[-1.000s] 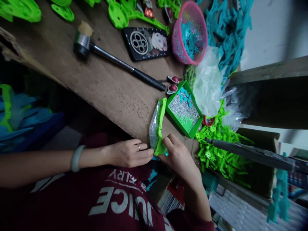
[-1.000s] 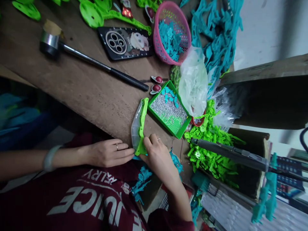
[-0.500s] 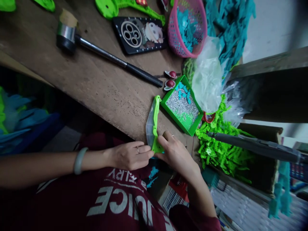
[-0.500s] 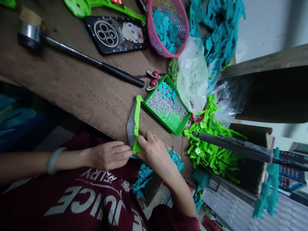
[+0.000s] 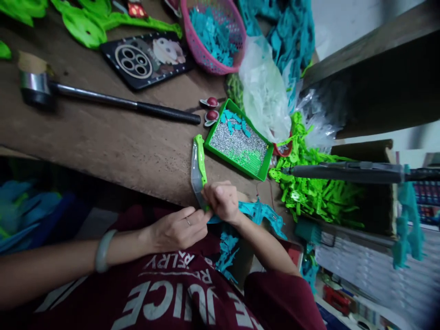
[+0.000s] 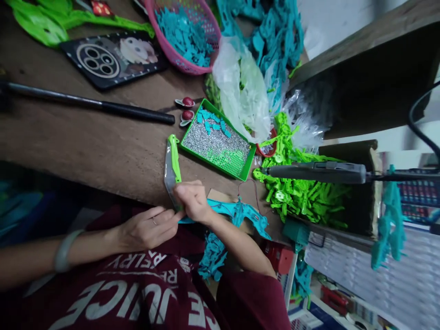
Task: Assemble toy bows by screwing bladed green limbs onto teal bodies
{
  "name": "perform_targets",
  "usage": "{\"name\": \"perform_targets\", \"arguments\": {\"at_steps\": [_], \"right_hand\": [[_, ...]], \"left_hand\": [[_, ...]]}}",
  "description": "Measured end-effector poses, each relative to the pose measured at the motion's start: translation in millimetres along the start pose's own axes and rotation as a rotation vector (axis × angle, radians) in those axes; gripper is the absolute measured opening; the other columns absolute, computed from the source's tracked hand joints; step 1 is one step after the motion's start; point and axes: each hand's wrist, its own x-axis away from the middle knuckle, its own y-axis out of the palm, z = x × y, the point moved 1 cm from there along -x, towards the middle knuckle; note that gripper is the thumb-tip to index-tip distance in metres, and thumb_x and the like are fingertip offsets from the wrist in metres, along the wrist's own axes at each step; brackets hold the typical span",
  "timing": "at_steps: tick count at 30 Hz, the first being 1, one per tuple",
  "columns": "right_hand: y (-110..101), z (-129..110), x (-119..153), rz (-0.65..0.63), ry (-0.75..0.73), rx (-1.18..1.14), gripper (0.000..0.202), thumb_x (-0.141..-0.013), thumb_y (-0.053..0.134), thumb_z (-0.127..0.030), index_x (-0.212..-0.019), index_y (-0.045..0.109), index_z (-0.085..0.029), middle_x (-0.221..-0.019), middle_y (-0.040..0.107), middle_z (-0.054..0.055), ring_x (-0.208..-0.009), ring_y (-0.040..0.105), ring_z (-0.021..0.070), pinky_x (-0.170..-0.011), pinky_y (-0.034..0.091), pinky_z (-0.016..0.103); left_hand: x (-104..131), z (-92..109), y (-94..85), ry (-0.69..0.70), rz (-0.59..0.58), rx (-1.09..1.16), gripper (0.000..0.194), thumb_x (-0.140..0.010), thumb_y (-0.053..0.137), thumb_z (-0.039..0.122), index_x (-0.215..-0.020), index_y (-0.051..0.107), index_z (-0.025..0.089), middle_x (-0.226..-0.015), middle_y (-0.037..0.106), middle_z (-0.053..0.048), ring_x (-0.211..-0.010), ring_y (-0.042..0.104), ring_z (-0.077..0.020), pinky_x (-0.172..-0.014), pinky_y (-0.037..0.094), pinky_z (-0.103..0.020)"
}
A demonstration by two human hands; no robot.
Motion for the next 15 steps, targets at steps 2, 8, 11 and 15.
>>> {"name": "perform_targets", "arguments": {"at_steps": [2, 8, 11, 15], "right_hand": [[0, 1, -8, -0.012, -0.024, -0.068, 0.062, -0.095, 0.045, -0.054, -0.044, 0.032, -0.021, -0.042, 0.027, -0.005, -0.041, 0.028, 0.0063, -0.043, 0.027, 0.026], [-12, -54, -77, -0.108, -0.193, -0.287, 0.06, -0.096, 0.045, -0.058, -0.049, 0.037, -0.023, -0.045, 0.028, -0.006, -0.039, 0.029, 0.0074, -0.038, 0.03, 0.024], [3, -55, -114, -0.145, -0.261, -0.162, 0.064, -0.095, 0.036, -0.072, -0.052, 0.034, -0.024, -0.048, 0.028, -0.005, -0.042, 0.028, 0.0087, -0.041, 0.034, 0.026], [32, -24, -130, -0.295, -0.198, 0.084, 0.066, -0.093, 0.04, -0.074, -0.051, 0.032, -0.024, -0.048, 0.028, -0.006, -0.046, 0.027, 0.0095, -0.045, 0.033, 0.03]], "left_hand": [[-1, 2, -1.8, -0.003, -0.018, 0.001, 0.024, -0.098, 0.047, 0.015, -0.084, 0.066, 0.015, -0.11, 0.077, -0.011, -0.082, 0.065, -0.0173, -0.073, 0.05, -0.033], [-2, 16, -10.9, -0.024, -0.057, -0.015, 0.025, -0.098, 0.046, 0.017, -0.078, 0.061, 0.016, -0.119, 0.074, -0.014, -0.07, 0.057, -0.016, -0.065, 0.043, -0.033], [2, 21, -14.8, -0.042, -0.063, -0.013, 0.022, -0.097, 0.048, 0.018, -0.077, 0.059, 0.017, -0.12, 0.074, -0.015, -0.068, 0.055, -0.0158, -0.063, 0.039, -0.033], [7, 22, -15.8, -0.045, -0.062, -0.007, 0.021, -0.096, 0.048, 0.018, -0.079, 0.06, 0.017, -0.12, 0.074, -0.015, -0.07, 0.055, -0.0166, -0.064, 0.038, -0.034]]}}
